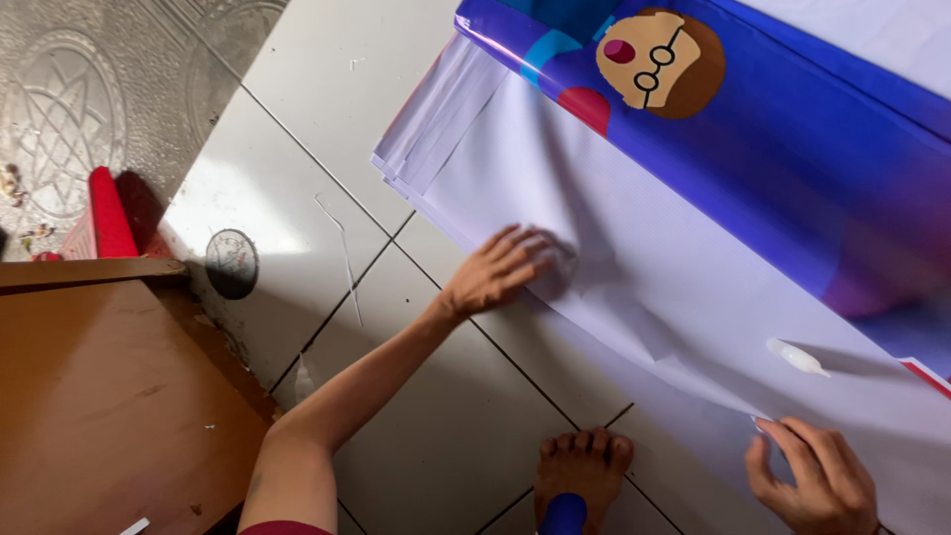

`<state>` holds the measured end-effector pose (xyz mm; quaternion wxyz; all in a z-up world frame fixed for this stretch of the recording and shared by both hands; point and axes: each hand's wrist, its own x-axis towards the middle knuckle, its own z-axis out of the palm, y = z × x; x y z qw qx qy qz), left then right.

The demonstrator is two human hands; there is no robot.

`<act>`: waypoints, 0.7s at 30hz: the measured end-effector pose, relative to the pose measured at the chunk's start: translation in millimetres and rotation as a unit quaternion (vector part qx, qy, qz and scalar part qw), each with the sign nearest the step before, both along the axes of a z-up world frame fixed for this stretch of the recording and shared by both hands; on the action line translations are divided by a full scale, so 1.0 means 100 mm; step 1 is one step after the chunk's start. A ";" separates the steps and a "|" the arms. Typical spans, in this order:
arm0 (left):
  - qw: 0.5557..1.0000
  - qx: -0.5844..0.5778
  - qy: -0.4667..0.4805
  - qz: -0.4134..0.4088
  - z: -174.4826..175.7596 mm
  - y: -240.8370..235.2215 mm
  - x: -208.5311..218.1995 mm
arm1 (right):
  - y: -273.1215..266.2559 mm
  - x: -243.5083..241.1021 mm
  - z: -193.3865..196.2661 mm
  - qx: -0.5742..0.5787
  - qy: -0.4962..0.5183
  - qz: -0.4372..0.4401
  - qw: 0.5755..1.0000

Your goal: The person sits on the floor and applies glue from a white tube onto the edge of a large white banner. They then press the glued edge down onto the tiled floor to secure it in place.

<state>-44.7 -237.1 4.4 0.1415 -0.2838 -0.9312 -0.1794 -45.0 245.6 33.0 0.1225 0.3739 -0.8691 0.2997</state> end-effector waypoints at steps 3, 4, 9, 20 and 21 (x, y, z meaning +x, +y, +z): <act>1.000 0.007 0.009 0.028 -0.09 -0.45 -0.12 | 0.02 0.09 -0.07 0.097 0.063 -0.037 0.993; 0.999 0.004 0.021 0.050 -0.10 -0.67 -0.15 | 0.02 0.13 -0.08 0.119 0.076 -0.053 0.989; 0.982 -0.081 0.090 0.147 0.07 -1.53 -0.24 | 0.16 0.33 -0.34 0.153 0.094 -0.065 0.982; 0.988 -0.049 -0.032 0.145 0.32 -1.83 -0.31 | 1.15 0.95 -0.57 0.246 -0.045 -0.041 0.967; 0.988 -0.047 -0.034 0.143 0.32 -1.87 -0.34 | 1.09 0.92 -0.45 0.248 -0.047 -0.042 0.967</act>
